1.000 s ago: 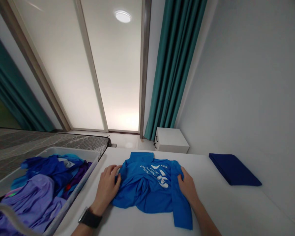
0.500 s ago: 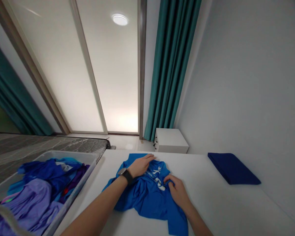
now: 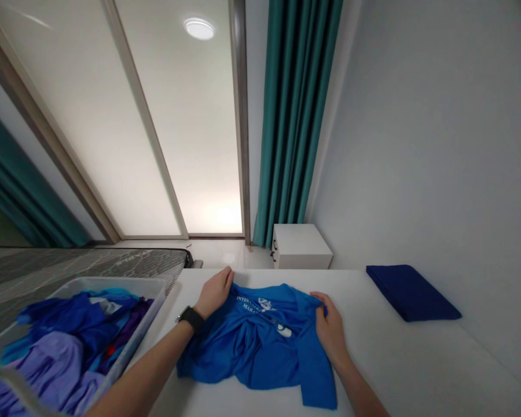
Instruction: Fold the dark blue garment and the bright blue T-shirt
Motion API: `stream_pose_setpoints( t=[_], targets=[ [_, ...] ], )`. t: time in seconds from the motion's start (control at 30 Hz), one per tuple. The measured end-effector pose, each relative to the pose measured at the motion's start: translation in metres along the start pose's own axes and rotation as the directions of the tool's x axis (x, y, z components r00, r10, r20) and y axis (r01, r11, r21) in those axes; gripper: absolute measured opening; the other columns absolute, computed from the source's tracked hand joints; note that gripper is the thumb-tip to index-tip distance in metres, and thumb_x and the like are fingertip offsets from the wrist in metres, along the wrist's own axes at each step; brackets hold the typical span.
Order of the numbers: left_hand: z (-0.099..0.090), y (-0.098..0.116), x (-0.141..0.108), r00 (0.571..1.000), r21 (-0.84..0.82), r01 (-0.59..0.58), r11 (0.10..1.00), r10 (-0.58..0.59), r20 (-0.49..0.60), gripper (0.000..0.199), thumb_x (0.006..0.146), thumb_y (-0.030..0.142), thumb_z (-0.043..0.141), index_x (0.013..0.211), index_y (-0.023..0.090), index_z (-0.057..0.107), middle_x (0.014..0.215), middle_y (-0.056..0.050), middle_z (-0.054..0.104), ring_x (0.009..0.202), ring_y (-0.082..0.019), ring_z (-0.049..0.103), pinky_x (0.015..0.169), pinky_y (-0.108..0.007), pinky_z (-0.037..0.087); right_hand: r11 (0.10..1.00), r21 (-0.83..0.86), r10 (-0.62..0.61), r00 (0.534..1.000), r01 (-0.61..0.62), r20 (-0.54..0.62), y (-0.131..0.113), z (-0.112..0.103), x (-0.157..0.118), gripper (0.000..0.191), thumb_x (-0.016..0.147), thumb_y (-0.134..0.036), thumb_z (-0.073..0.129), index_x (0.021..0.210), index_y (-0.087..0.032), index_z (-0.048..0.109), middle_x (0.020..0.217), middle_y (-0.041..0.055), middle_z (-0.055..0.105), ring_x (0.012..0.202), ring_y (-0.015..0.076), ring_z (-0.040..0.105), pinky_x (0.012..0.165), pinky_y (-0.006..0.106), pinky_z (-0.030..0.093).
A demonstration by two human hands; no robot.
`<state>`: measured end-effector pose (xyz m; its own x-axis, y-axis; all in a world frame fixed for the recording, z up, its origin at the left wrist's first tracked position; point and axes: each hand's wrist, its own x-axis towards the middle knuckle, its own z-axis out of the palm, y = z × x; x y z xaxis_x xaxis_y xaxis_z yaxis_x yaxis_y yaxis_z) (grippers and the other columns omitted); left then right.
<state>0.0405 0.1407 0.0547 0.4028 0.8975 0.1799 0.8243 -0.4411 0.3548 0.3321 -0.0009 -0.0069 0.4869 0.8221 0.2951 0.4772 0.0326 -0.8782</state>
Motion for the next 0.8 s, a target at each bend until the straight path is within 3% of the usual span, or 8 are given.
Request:
stream_pose_setpoints(
  t=[0.07,0.13,0.27,0.4,0.5,0.6,0.67,0.8],
  targets=[
    [-0.01,-0.003,-0.01,0.999,0.037,0.009,0.999,-0.01,0.05,0.033,0.1,0.036,0.026,0.096,0.021,0.055,0.072,-0.005,0.061,0.075,-0.024,0.063,0.072,-0.032,0.044,0.999,-0.036,0.002,1.0,-0.001,0.015,0.003,-0.001,0.002,0.038,0.081,-0.028,0.038,0.109,-0.018,0.062,0.11,0.0099,0.068,0.105,0.024,0.062,0.096,0.039,0.046],
    [-0.019,-0.005,-0.021,0.987,0.028,-0.092,0.995,0.087,0.134,0.031,0.098,0.037,0.031,0.099,0.022,0.058,0.073,-0.005,0.063,0.074,-0.024,0.064,0.074,-0.033,0.045,0.996,-0.086,-0.001,0.998,0.006,0.056,0.004,0.001,0.0,0.039,0.083,-0.032,0.041,0.115,-0.019,0.06,0.114,0.0093,0.067,0.108,0.0246,0.062,0.097,0.04,0.046],
    [-0.028,0.004,-0.033,0.917,-0.019,-0.347,0.938,0.343,0.202,0.028,0.096,0.031,0.039,0.111,0.025,0.061,0.102,-0.007,0.066,0.091,-0.023,0.063,0.085,-0.033,0.046,0.969,-0.24,-0.008,0.987,0.048,0.163,0.003,0.01,-0.009,0.053,0.081,-0.038,0.056,0.131,-0.025,0.053,0.125,0.0072,0.063,0.112,0.0272,0.06,0.096,0.042,0.047],
    [-0.017,0.026,-0.028,0.869,-0.029,-0.463,0.886,0.46,0.181,0.041,0.093,0.023,0.041,0.133,0.028,0.049,0.132,-0.008,0.054,0.108,-0.024,0.06,0.091,-0.034,0.047,0.954,-0.24,-0.104,0.949,0.179,0.296,-0.005,0.016,-0.019,0.049,0.083,-0.025,0.049,0.131,-0.027,0.056,0.127,0.0061,0.062,0.113,0.0247,0.06,0.098,0.04,0.047],
    [-0.002,0.035,-0.014,0.881,0.007,-0.435,0.901,0.424,0.209,0.05,0.089,0.026,0.051,0.139,0.027,0.043,0.137,-0.01,0.052,0.114,-0.028,0.058,0.093,-0.037,0.046,0.96,-0.104,-0.193,0.887,0.258,0.419,-0.02,0.01,-0.024,0.047,0.086,-0.019,0.039,0.127,-0.025,0.061,0.124,0.0053,0.064,0.115,0.0214,0.06,0.102,0.039,0.045],
    [0.006,0.032,0.002,0.909,0.067,-0.355,0.932,0.327,0.26,0.035,0.087,0.03,0.055,0.121,0.022,0.058,0.116,-0.013,0.065,0.102,-0.03,0.064,0.089,-0.041,0.047,0.969,-0.009,-0.214,0.859,0.246,0.464,-0.037,-0.002,-0.03,0.047,0.089,-0.019,0.038,0.13,-0.026,0.059,0.129,0.004,0.063,0.12,0.0205,0.057,0.107,0.039,0.041],
    [0.004,0.027,0.01,0.916,0.08,-0.332,0.94,0.301,0.265,0.022,0.091,0.028,0.047,0.103,0.02,0.063,0.103,-0.012,0.069,0.092,-0.028,0.066,0.083,-0.039,0.048,0.975,0.002,-0.2,0.867,0.223,0.457,-0.043,-0.011,-0.032,0.047,0.09,-0.022,0.038,0.133,-0.026,0.057,0.133,0.0037,0.06,0.125,0.0204,0.053,0.11,0.04,0.037],
    [-0.013,0.018,0.01,0.94,0.055,-0.287,0.956,0.27,0.21,0.031,0.099,0.027,0.029,0.098,0.019,0.06,0.089,-0.01,0.07,0.084,-0.025,0.067,0.075,-0.033,0.048,0.987,-0.079,-0.109,0.946,0.14,0.305,-0.036,-0.023,-0.018,0.051,0.09,-0.028,0.039,0.139,-0.023,0.049,0.139,0.0049,0.054,0.129,0.0212,0.05,0.112,0.042,0.034]
  ],
)
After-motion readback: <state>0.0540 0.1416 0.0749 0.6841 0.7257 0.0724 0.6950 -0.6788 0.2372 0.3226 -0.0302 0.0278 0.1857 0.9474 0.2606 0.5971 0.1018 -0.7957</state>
